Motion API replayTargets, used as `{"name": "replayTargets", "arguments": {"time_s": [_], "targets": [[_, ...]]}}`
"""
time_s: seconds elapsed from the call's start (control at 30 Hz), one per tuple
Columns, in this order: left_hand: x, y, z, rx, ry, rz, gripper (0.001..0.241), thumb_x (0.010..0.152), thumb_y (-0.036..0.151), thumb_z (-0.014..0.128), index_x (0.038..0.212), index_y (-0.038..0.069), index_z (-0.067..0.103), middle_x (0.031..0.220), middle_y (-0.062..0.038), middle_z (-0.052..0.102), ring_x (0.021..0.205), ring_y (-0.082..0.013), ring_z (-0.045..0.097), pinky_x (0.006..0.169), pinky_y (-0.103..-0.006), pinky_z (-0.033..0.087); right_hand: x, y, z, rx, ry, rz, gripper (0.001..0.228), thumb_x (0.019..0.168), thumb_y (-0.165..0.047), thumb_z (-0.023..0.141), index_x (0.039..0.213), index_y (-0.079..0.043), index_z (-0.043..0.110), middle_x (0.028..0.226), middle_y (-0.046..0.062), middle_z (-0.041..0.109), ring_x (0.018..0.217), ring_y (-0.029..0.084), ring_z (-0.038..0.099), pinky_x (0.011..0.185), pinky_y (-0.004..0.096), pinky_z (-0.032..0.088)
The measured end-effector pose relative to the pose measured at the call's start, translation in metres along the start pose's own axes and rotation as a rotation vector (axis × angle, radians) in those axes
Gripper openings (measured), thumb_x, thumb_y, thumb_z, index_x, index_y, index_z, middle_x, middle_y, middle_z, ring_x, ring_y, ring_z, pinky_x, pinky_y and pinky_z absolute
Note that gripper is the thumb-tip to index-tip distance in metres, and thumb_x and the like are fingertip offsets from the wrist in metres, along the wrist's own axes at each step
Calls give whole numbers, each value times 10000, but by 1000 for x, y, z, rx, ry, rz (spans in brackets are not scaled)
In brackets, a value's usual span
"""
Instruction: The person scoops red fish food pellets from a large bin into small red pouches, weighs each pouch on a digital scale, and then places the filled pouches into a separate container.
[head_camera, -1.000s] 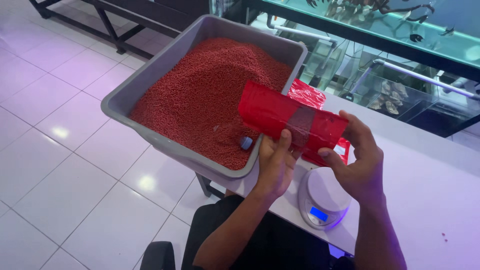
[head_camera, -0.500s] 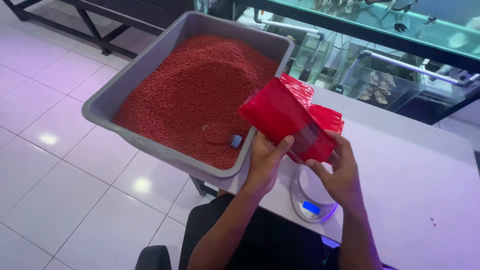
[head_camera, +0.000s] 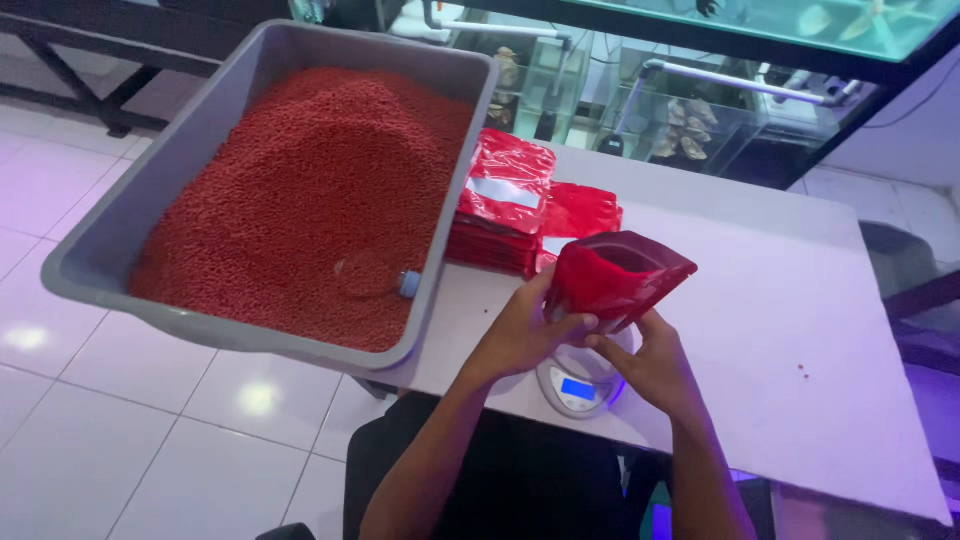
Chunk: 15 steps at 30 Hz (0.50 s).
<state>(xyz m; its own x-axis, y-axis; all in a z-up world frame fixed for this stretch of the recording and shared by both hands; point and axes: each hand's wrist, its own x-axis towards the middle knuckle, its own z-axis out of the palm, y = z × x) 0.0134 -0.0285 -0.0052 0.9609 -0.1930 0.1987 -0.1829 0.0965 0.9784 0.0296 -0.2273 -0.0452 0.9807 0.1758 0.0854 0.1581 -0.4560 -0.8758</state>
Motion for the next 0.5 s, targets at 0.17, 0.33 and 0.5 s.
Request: {"name": "replayTargets", "arguments": {"time_s": [0.17,0.33,0.5], "targets": [[5,-3,8,116,-97,-5,470,853,193,791,1258,57,593,1054,-140,676,1000,-236,595,824,-418,529,-6,15,-10,-48,-10,46,544,756,-179,896,1238,-45,684,1203,194,735,1316,415,585,1151,577,390],[7,-22,8,28,-121,-44,594,826,180,822,1347,69,557,1192,-145,675,1138,-255,600,916,-401,560,-11,17,-15,-49,-35,66,590,784,-168,864,1317,-40,648,1305,199,701,1388,429,516,1174,591,356],[9,-25,2,-42,-127,55,934,752,281,906,1551,121,449,1437,-175,567,1372,-318,515,1147,-475,440,-9,11,-22,170,52,-126,631,806,-180,834,1356,12,592,1346,227,656,1377,400,529,1186,567,347]]}}
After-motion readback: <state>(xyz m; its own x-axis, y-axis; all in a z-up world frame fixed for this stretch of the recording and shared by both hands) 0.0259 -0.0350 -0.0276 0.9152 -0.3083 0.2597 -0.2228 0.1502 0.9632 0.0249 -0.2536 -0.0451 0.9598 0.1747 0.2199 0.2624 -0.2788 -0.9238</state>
